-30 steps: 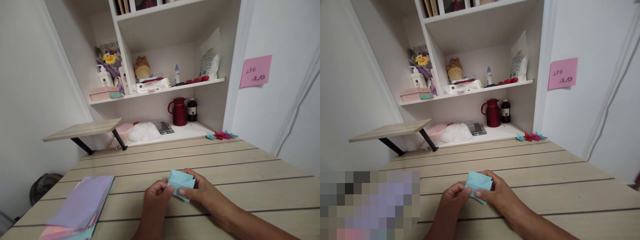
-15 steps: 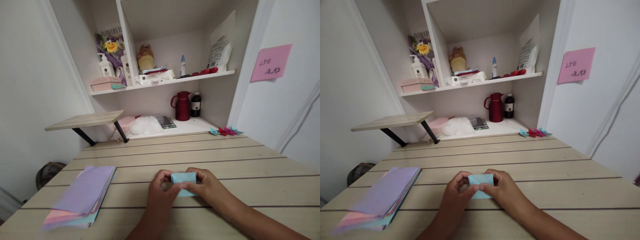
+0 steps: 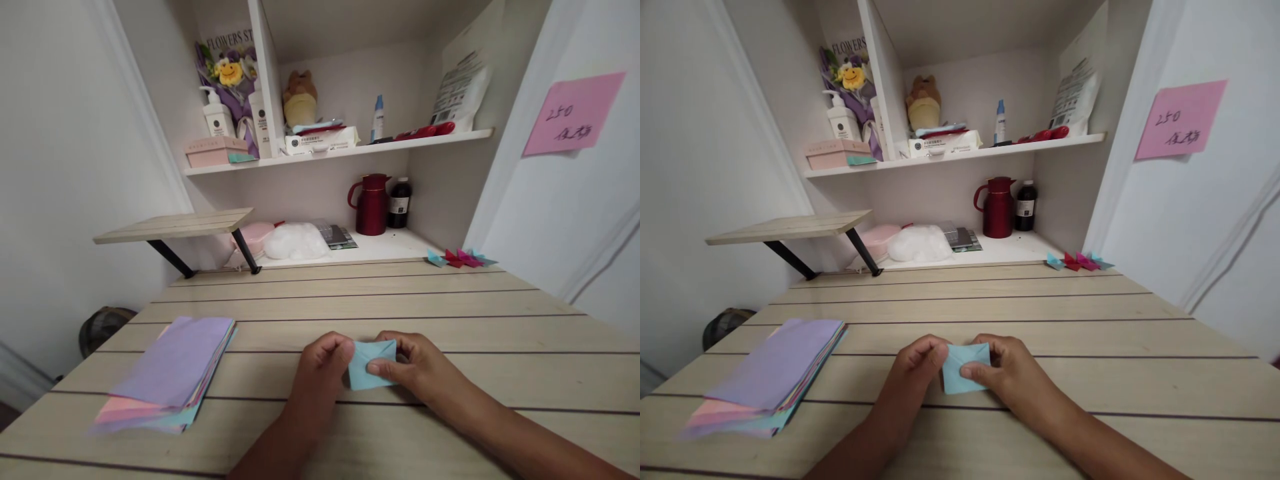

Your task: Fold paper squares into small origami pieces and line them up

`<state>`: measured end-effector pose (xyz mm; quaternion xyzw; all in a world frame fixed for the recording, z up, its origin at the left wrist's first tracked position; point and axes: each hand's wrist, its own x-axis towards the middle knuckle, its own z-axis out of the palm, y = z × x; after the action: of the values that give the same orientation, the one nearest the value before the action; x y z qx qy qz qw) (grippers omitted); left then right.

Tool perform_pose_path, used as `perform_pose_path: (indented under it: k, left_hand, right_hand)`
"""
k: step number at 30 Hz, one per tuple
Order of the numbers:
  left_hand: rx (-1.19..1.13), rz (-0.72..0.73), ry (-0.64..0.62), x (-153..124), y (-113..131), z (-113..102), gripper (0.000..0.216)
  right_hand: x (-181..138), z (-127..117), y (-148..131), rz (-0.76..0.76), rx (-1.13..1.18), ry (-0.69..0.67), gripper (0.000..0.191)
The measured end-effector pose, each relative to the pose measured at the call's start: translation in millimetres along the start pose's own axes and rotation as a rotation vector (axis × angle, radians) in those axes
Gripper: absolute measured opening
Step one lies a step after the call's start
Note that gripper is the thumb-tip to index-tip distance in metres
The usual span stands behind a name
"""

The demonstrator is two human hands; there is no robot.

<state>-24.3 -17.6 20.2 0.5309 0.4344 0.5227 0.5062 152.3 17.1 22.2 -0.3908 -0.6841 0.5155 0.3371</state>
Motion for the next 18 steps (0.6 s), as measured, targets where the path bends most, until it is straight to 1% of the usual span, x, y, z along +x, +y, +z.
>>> perform_pose_path:
  k: [3,5,7,9,10,11,13,14,16,18]
  left_hand:
    - [0.061,-0.004,-0.015,0.5,2.6,-4.4,0.033]
    - [0.094,0.007,-0.034,0.7,3.8,-5.4,0.033]
    - [0.131,0.03,-0.021,1.2,4.7,-5.0,0.032]
    - [0.148,0.046,0.041,2.2,5.0,-5.0,0.032]
    - [0.155,0.048,0.082,3.0,4.7,-5.8,0.034]
    - [0.171,0.05,0.124,4.1,4.1,-7.4,0.037]
    - [0.245,0.058,0.206,6.9,1.5,-13.0,0.041]
    - [0.3,0.073,0.254,8.5,-0.3,-16.6,0.039]
    - [0.41,0.136,0.339,11.9,-4.1,-24.1,0.034]
    - [0.523,0.225,0.386,14.7,-6.9,-29.8,0.028]
  right_hand:
    - [-0.3,0.2,0.7,0.013,0.001,-0.01,0.025]
    - [-0.1,1.1,1.6,0.014,-0.004,-0.014,0.025]
    - [0.4,0.8,2.7,0.009,-0.028,-0.009,0.024]
    - [1.2,-2.9,4.1,-0.021,-0.104,0.057,0.023]
    - [1.5,-6.4,4.8,-0.061,-0.181,0.129,0.022]
    - [1.6,-10.9,5.5,-0.127,-0.289,0.214,0.02]
    - [1.7,-20.9,6.7,-0.331,-0.575,0.367,0.013]
    - [1.6,-25.1,7.2,-0.445,-0.728,0.392,0.01]
    - [1.9,-29.3,7.8,-0.627,-0.983,0.349,0.016]
    - [3.1,-26.3,8.6,-0.755,-1.142,0.242,0.022]
